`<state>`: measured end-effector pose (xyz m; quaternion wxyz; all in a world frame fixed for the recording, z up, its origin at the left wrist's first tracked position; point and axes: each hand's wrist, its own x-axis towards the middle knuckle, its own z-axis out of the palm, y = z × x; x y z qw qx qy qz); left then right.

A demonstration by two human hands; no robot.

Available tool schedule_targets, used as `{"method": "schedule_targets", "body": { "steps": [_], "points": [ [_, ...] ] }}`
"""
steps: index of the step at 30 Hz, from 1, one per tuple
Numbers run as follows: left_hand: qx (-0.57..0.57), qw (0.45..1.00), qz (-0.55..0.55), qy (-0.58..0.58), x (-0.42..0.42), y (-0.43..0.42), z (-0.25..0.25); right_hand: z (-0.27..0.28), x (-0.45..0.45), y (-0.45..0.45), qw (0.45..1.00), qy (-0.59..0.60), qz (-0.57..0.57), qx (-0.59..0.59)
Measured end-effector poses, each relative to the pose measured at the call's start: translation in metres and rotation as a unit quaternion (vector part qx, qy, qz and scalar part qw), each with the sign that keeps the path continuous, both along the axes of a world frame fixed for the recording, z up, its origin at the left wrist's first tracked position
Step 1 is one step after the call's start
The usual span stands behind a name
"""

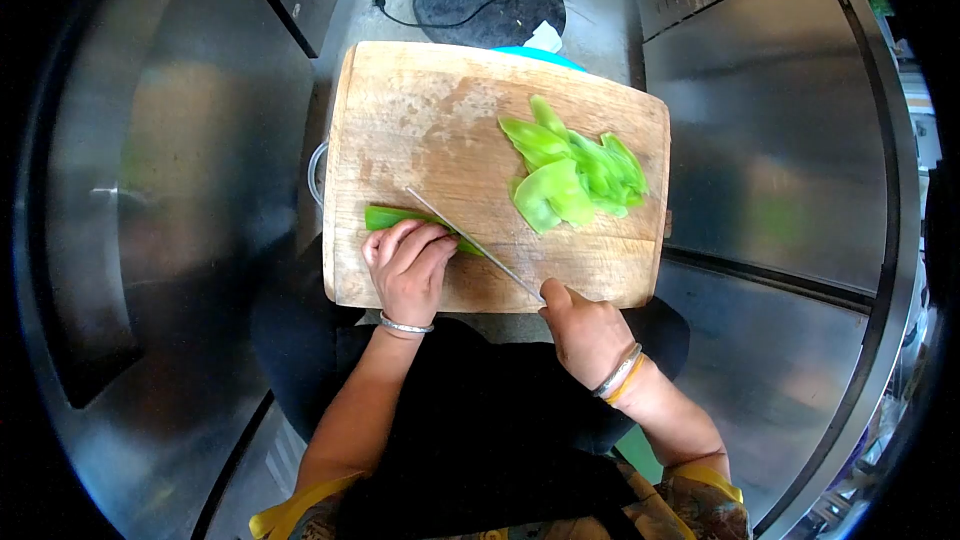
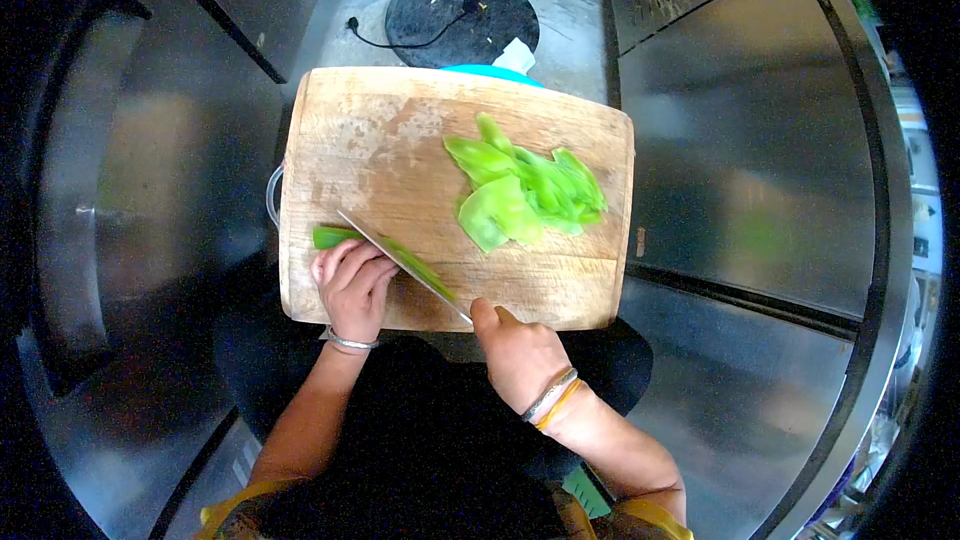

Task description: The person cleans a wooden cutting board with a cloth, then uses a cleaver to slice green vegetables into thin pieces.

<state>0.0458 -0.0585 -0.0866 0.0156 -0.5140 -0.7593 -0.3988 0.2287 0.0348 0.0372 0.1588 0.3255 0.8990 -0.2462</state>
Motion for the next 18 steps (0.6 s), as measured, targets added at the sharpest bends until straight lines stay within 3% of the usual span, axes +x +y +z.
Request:
{"method": "schedule_targets", "body": {
  "steps": [12,18],
  "points": [
    [0.006,1.0,-0.008,-0.018,-0.001,0.002,0.0,-0.052,-0.024,0.014,1.0,0.007,-0.006,-0.006],
    [0.018,0.999,-0.005,-0.032,-0.001,0.001,0.002,-0.045,-0.012,0.014,0.987,0.148,-0.06,-0.015]
  ]
}}
